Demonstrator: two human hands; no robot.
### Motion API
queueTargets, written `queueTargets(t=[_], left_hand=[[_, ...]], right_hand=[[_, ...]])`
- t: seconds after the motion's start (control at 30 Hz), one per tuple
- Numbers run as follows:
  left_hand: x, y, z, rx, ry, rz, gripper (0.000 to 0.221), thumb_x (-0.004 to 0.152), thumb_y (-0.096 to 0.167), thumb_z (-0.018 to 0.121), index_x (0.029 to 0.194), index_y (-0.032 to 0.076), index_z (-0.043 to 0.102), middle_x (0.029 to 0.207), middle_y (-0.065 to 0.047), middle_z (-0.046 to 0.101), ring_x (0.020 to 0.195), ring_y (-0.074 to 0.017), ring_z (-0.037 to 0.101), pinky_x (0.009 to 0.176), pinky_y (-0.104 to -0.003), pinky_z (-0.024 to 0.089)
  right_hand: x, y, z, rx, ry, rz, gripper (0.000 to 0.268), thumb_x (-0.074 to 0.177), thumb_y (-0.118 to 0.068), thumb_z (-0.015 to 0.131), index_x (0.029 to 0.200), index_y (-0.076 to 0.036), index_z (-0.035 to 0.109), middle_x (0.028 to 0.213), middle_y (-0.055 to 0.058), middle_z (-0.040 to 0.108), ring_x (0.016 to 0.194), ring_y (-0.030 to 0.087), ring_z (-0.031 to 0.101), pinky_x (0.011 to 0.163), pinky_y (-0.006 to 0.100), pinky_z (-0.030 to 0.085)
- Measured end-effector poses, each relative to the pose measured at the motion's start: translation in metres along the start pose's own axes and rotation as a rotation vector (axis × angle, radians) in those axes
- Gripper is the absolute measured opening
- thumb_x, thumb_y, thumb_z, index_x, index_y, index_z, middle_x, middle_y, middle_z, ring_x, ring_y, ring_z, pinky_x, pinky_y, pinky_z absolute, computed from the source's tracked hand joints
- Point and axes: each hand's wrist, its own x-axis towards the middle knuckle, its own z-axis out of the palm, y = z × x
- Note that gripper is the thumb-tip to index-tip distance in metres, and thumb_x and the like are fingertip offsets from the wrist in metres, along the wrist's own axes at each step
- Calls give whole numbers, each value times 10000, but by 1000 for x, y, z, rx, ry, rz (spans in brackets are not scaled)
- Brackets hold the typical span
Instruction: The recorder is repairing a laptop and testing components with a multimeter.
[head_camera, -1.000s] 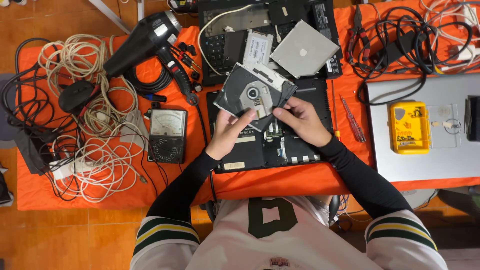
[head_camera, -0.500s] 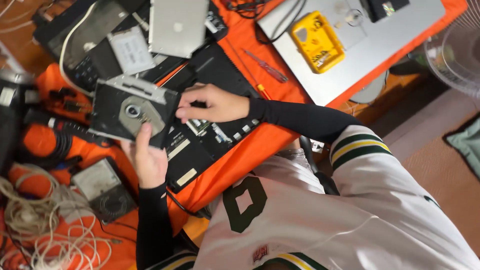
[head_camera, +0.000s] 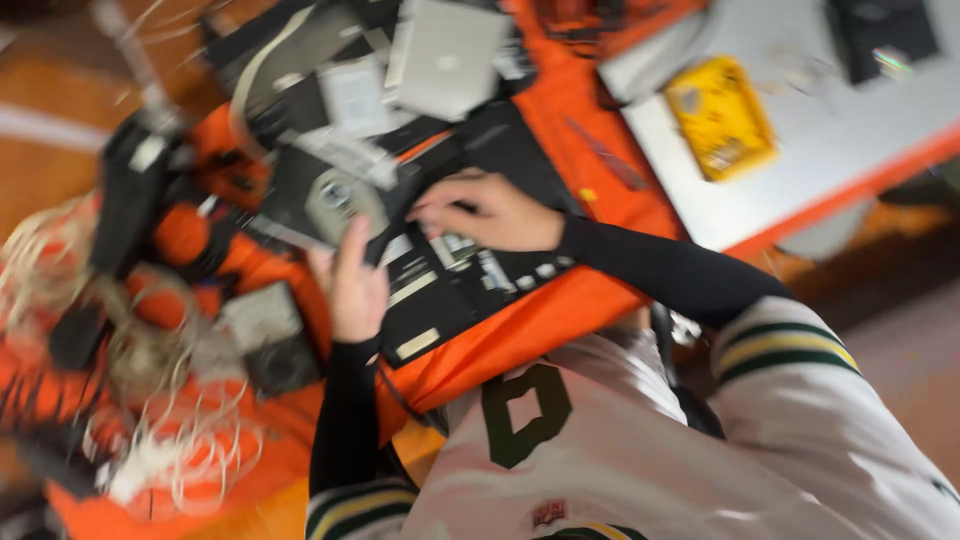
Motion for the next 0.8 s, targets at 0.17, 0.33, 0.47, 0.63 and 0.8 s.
queueTargets(t=[0.17,0.33,0.47,0.63,0.8], left_hand=[[0,19,30,-102,-50,-27,395,965,54,726,1337,76,596,1316,-38,658,1184,-142,633,1025,-308,504],[0,19,18,-126,-30,-74,401,977,66,722,1348,59,569,1298,-50,650,1171,-137,616,1009,-310,491],[0,11,9,-103,-54,-99,403,995,75,733,1357,41,558,1311,-60,644,1196,-123,589,1010,-281,451],[-1,12,13,-90,-85,-49,442,1000,107,737,1389,35,540,1316,-52,638,1223,-128,586,1068,-283,451],[1,11,13,-21,-46,-89,524,980,233,730,1421,49,515,1355,-60,603,1267,-128,568,1118,-283,437]], right_hand=[[1,-4,7,-32,60,244,255,1095,-166,560,1184,16,715,934,57,735,905,112,667,869,260,516],[5,7,-2,166,221,280,220,1129,-137,511,1215,18,642,1057,33,713,956,100,669,931,255,510],[12,4,-30,-216,504,221,161,1134,-81,571,1246,18,633,1088,65,704,1044,132,649,989,269,504],[9,28,-52,-794,523,190,348,1054,-126,710,1359,10,609,1324,149,591,1255,278,515,1106,397,423],[6,57,-67,-1054,461,212,673,1048,-362,805,1506,14,486,1486,207,462,1401,380,394,1172,504,297]])
